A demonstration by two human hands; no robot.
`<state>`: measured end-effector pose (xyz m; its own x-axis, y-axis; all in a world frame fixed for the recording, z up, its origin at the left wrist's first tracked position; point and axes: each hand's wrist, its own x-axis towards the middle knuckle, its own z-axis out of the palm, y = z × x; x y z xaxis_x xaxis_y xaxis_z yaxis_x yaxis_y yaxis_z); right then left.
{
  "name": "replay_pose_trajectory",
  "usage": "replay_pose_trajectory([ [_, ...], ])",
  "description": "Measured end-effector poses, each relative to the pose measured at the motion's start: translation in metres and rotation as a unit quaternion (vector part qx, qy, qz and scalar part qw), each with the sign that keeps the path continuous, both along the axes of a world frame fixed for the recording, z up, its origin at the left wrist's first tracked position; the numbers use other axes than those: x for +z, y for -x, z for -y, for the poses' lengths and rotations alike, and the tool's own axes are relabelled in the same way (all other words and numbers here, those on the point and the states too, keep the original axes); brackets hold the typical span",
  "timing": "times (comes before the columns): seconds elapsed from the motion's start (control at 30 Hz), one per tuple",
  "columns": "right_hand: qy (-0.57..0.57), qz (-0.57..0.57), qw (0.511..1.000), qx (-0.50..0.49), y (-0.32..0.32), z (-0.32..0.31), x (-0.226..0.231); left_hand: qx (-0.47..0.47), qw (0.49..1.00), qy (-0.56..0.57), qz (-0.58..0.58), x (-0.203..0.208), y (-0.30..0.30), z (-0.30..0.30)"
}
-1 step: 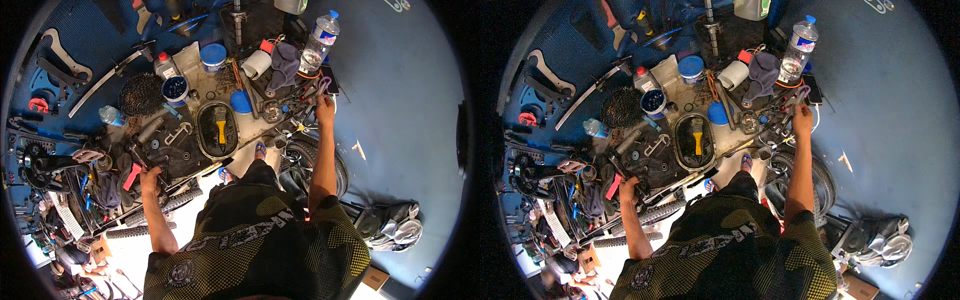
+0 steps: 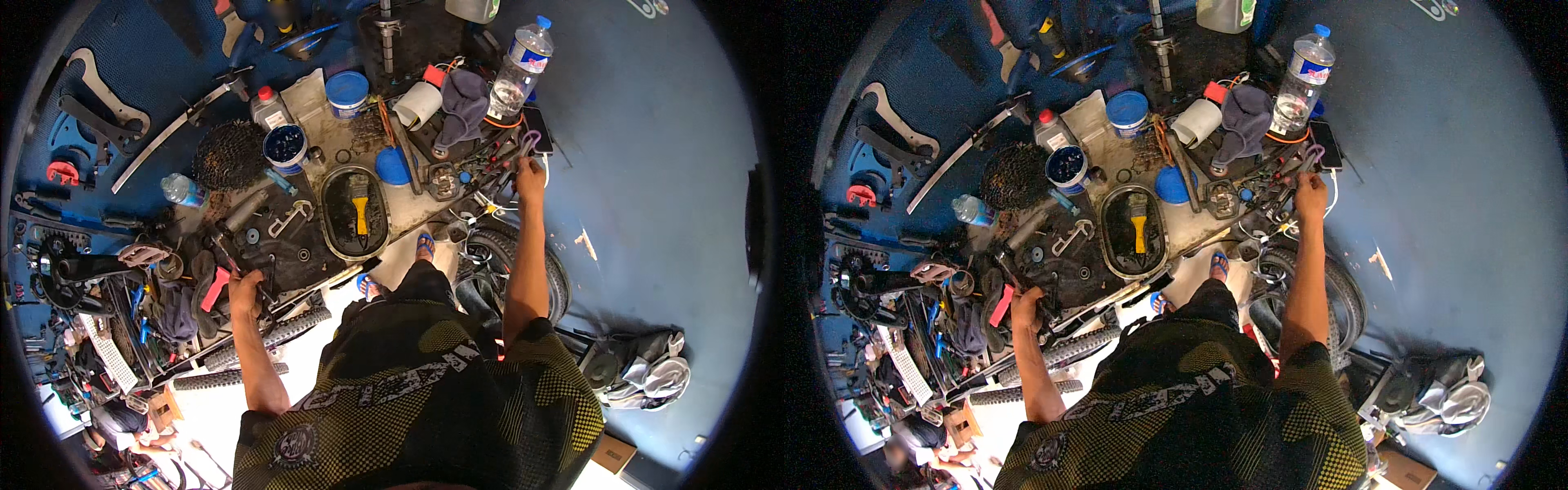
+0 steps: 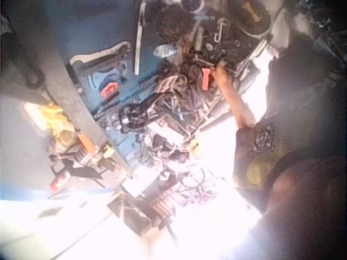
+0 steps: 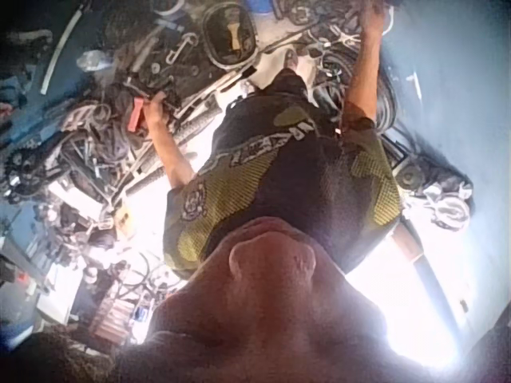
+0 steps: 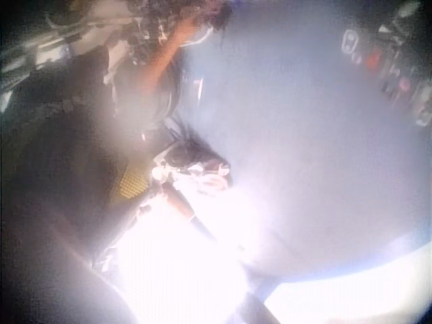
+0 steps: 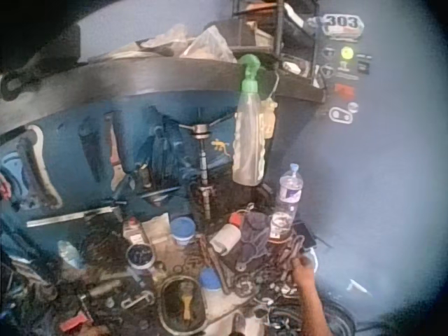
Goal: The person scrubs a bicycle cassette with a yellow brush, then scrubs a derailleur hanger and other small parts in a container. The person works at a cluttered workbench in a bicycle repair shop.
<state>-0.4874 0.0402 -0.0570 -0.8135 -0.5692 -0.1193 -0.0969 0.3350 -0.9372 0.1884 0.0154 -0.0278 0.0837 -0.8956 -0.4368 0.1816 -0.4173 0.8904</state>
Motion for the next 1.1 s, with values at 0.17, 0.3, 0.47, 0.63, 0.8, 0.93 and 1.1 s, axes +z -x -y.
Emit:
replay_pose_trajectory([
  [0.17,-0.008,-0.009,0.999,-0.04,0.054,0.035,-0.083,-0.014,1.0,0.008,-0.009,-0.002,0.017,0.019],
  [0.3,0.011,0.083,0.996,0.04,0.028,0.074,-0.08,0.019,1.0,-0.006,-0.002,0.012,0.021,0.012],
  [0.47,-0.214,-0.422,0.88,0.046,0.051,0.055,-0.047,0.019,0.999,-0.035,-0.007,0.001,0.015,0.011],
  [0.63,-0.124,-0.366,0.917,0.098,-0.062,0.066,0.032,0.026,0.995,-0.072,0.06,0.009,0.0,-0.003],
  [0.8,-0.05,-0.268,0.93,0.247,-0.179,0.075,0.061,0.064,0.987,-0.15,0.004,0.007,0.022,0.007],
  [0.93,-0.065,-0.259,0.914,0.305,-0.213,0.077,0.058,0.035,0.981,-0.189,0.028,-0.007,0.021,0.019],
  [1.1,-0.049,-0.269,0.906,0.323,-0.215,0.068,0.056,-0.017,0.979,-0.2,0.028,-0.024,-0.005,0.038],
])
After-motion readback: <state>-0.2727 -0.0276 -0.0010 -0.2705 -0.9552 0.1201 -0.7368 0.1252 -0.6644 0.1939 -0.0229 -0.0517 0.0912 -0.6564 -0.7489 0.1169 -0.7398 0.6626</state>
